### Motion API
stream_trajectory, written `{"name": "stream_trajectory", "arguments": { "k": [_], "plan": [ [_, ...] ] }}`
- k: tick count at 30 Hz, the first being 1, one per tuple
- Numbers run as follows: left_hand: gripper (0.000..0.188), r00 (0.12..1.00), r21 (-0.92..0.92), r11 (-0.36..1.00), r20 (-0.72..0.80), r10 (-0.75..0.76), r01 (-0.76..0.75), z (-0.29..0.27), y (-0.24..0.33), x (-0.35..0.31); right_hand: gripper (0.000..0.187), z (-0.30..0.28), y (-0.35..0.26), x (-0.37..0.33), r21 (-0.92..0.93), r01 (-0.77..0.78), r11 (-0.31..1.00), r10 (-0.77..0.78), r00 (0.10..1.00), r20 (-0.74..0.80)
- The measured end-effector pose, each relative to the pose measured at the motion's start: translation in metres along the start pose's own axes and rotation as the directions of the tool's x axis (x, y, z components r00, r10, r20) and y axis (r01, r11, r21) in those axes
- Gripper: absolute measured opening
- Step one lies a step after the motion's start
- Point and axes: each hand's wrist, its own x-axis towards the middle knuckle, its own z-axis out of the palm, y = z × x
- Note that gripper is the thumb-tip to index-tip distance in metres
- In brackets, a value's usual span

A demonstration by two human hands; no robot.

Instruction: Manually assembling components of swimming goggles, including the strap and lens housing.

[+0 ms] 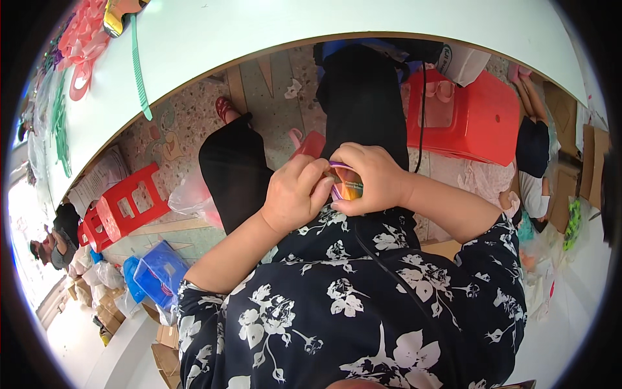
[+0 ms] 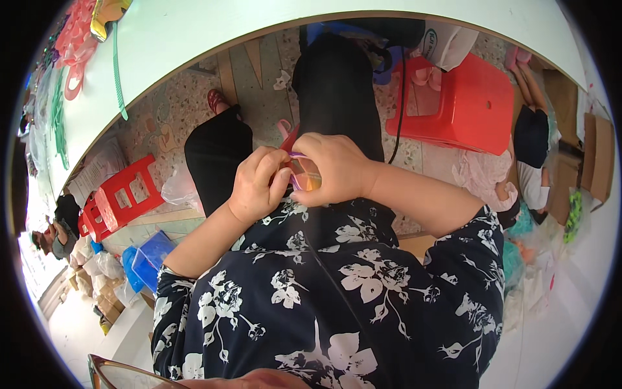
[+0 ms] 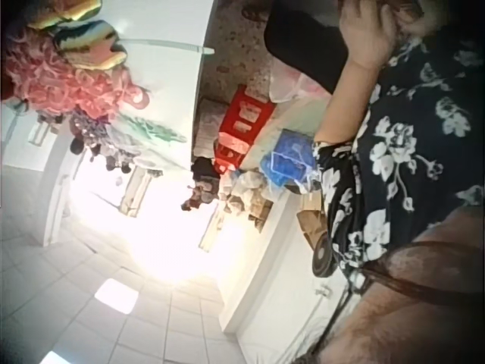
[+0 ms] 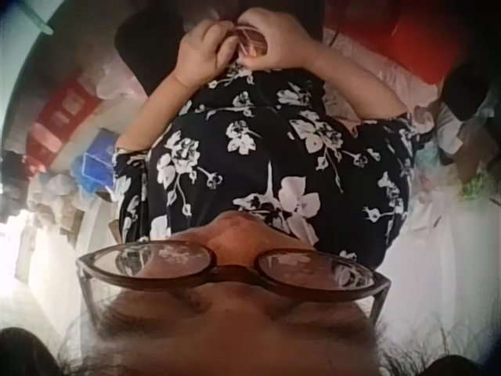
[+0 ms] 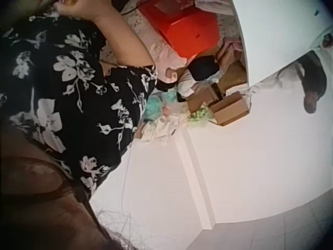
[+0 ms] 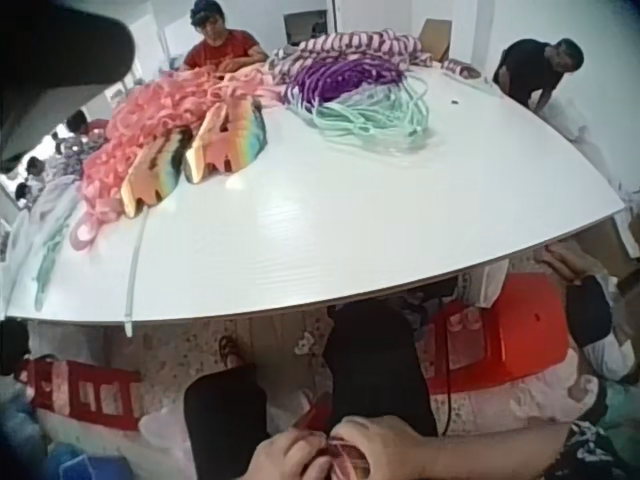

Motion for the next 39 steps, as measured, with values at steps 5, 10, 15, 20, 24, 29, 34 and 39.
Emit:
{"name": "stream_trajectory", "arguments": {
  "k": [5,10,15,20,24,29,34,39],
  "plan": [
    [0.016,0.995,-0.076,0.993,0.051,-0.090,0.094,0.005,-0.003,0.002,0.050,0.015,0.010,0.001,0.042,0.038,0.998,-0.032,0.992,-0.123],
    [0.011,0.959,-0.149,0.948,0.074,-0.273,0.281,0.010,0.001,0.007,0.046,0.018,0.018,0.006,0.020,0.090,0.996,-0.085,0.978,-0.190],
    [0.010,0.949,-0.180,0.932,0.037,-0.313,0.315,0.013,-0.001,0.010,0.046,0.019,0.016,0.009,-0.021,0.131,0.991,-0.132,0.961,-0.242],
    [0.015,0.934,-0.058,0.933,0.025,-0.355,0.356,0.007,0.003,0.000,0.042,0.012,0.012,0.013,0.010,0.102,0.995,-0.100,0.989,-0.113],
    [0.048,0.925,-0.194,0.905,0.118,-0.362,0.379,-0.018,0.020,-0.006,0.050,-0.003,-0.005,0.000,0.092,-0.001,0.996,0.005,0.999,-0.043],
    [0.070,0.864,-0.280,0.865,0.416,-0.282,0.417,-0.044,0.024,-0.017,0.059,-0.001,-0.021,-0.028,0.128,-0.131,0.983,0.133,0.991,-0.011],
    [0.069,0.892,-0.321,0.869,0.378,-0.248,0.378,-0.045,0.026,-0.034,0.081,0.004,-0.029,-0.056,0.287,-0.263,0.921,0.249,0.965,0.086],
    [0.065,0.868,-0.440,0.760,0.367,-0.333,0.478,-0.043,0.034,-0.044,0.073,0.015,-0.028,-0.065,0.456,-0.266,0.849,0.261,0.962,0.075]
  ]
}}
